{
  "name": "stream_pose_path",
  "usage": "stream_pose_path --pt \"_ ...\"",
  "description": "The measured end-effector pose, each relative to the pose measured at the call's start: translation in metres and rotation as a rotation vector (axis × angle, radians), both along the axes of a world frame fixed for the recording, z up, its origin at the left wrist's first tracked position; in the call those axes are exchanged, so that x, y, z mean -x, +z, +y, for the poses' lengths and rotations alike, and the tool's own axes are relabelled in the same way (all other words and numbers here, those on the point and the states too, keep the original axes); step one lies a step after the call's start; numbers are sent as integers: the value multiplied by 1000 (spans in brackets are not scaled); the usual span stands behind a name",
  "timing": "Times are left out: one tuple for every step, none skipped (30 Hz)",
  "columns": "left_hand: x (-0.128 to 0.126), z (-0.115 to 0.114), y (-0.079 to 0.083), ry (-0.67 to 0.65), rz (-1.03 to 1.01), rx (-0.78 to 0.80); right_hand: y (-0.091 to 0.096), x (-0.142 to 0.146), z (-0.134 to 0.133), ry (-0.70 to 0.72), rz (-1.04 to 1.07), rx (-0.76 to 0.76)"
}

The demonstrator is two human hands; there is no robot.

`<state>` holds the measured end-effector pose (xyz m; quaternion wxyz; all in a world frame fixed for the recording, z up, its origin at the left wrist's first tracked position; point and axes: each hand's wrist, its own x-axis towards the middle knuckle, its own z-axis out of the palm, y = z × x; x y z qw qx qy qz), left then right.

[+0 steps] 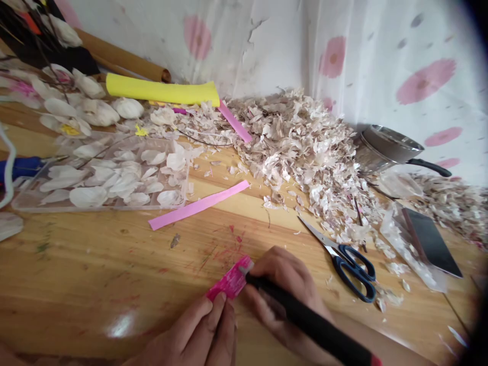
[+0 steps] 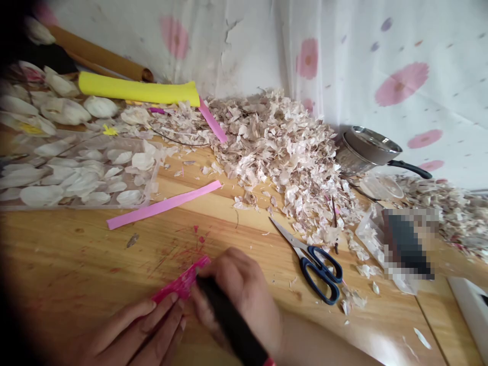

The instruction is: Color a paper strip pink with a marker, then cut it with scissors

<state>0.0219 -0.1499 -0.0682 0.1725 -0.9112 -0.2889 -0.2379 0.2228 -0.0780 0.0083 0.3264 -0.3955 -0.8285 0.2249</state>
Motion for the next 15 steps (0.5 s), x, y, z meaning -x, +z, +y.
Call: stream_pose_path --pt "0 -1 -2 2 0 3 0 0 0 26 2 6" --pt "0 -2 -3 5 -1 6 0 0 0 39 2 10" --pt "0 -2 -4 8 -1 10 0 0 0 34 -1 11" --pt "0 -3 -4 15 -3 13 0 -1 0 14 -5 7" --pt "0 -2 -4 17 -8 12 0 -1 0 -9 -15 1" --pt "0 -2 -4 14 -11 11 0 -1 0 -16 -24 -15" --pt "0 -1 -3 6 -10 9 0 -1 -1 -8 -27 -38" --pt "0 0 -1 -4 -6 4 1 -1 -1 11 -21 -59" --pt "0 1 0 -16 -1 -1 1 -1 -2 30 -8 -69" --pt "0 2 1 -25 5 -6 2 0 -2 53 14 -75" --pt "0 2 1 -22 6 -7 3 0 -2 80 39 -73" --pt "1 2 2 -11 5 -3 3 1 -3 111 60 -65" --pt "1 2 2 2 -2 1 3 1 -2 149 72 -49" --pt "1 1 3 13 -7 9 3 1 -2 189 75 -34" --pt "0 1 3 18 -8 18 2 1 -1 214 68 -20"
